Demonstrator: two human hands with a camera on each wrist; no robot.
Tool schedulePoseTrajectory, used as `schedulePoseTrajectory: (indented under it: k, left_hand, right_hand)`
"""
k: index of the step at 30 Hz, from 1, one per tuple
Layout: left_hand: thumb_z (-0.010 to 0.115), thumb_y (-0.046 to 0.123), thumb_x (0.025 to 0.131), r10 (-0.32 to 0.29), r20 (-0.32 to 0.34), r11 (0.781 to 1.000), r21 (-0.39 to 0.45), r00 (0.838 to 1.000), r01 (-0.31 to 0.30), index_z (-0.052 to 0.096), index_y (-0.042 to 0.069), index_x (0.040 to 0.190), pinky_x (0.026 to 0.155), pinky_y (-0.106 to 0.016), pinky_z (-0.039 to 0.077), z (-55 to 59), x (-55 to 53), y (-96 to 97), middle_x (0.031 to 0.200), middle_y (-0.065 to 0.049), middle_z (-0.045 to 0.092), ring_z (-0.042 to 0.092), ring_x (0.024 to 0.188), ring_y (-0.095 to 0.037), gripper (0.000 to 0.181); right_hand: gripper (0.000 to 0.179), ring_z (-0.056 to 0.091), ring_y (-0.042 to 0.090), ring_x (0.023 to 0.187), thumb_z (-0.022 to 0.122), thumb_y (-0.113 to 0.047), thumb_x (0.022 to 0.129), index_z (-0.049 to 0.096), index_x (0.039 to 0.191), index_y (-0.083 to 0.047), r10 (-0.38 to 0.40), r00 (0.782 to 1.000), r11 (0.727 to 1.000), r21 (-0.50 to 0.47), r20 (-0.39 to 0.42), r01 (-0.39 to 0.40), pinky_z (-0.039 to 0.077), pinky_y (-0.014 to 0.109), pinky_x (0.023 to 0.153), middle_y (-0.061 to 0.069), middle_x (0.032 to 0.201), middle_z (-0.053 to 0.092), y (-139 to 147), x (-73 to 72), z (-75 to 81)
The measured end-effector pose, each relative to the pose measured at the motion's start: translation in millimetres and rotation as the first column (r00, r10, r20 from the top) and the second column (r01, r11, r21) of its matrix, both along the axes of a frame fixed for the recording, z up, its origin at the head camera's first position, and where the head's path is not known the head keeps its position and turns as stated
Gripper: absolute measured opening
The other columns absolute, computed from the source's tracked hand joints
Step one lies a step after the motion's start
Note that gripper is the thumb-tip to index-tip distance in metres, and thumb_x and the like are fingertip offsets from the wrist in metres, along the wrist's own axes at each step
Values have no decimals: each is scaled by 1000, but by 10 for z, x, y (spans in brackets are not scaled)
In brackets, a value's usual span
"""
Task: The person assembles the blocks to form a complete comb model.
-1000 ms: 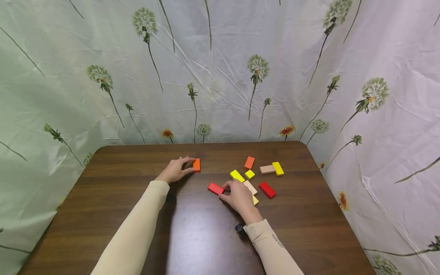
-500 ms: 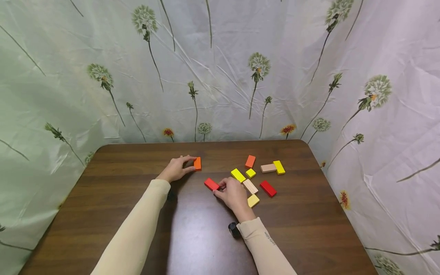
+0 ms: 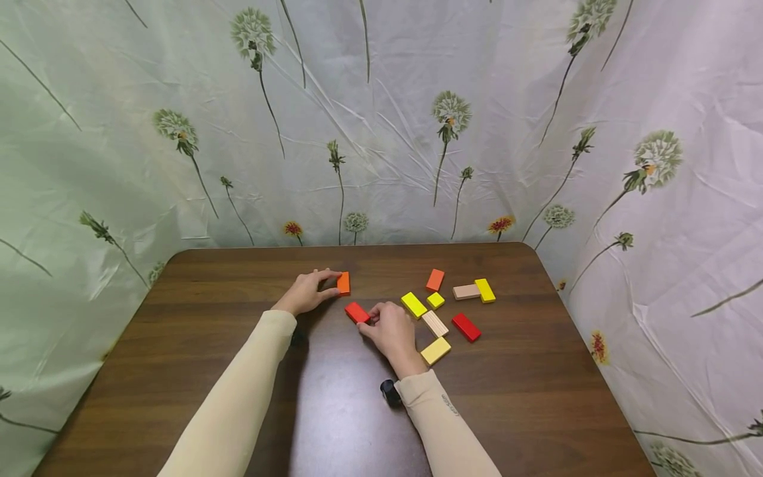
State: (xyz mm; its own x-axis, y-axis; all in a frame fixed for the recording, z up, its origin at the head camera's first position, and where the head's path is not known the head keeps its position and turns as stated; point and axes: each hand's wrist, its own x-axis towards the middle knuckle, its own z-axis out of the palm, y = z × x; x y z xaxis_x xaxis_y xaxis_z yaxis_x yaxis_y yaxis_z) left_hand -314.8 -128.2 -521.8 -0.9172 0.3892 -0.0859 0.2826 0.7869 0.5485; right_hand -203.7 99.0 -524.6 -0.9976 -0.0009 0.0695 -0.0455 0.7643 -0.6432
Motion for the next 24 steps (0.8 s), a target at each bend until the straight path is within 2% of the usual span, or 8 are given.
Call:
schedulePoseTrajectory:
  k: [13, 24]
  left_hand:
    - [69, 33, 106, -18, -4, 1000, -8, 1000, 18, 59, 15, 156, 128, -67, 30, 10, -20, -8, 166, -22, 47, 32, 158, -54, 53]
    - [68, 33, 107, -25, -4, 1000, -8, 1000, 25, 59, 15, 156, 126, -70, 30, -2, -31, -19, 166, -22, 47, 32, 158, -55, 53]
  right_hand:
    - [27, 64, 12, 74, 92, -31, 86, 79, 96, -10, -35, 999, 999, -24, 34, 35, 56, 31, 70, 3, 88, 72, -187, -26, -19]
    - [29, 61, 15, 72, 92, -33, 85, 78, 92, -10, -63, 998, 998, 25, 22, 62, 54, 33, 68, 2, 84, 71, -305, -62, -17]
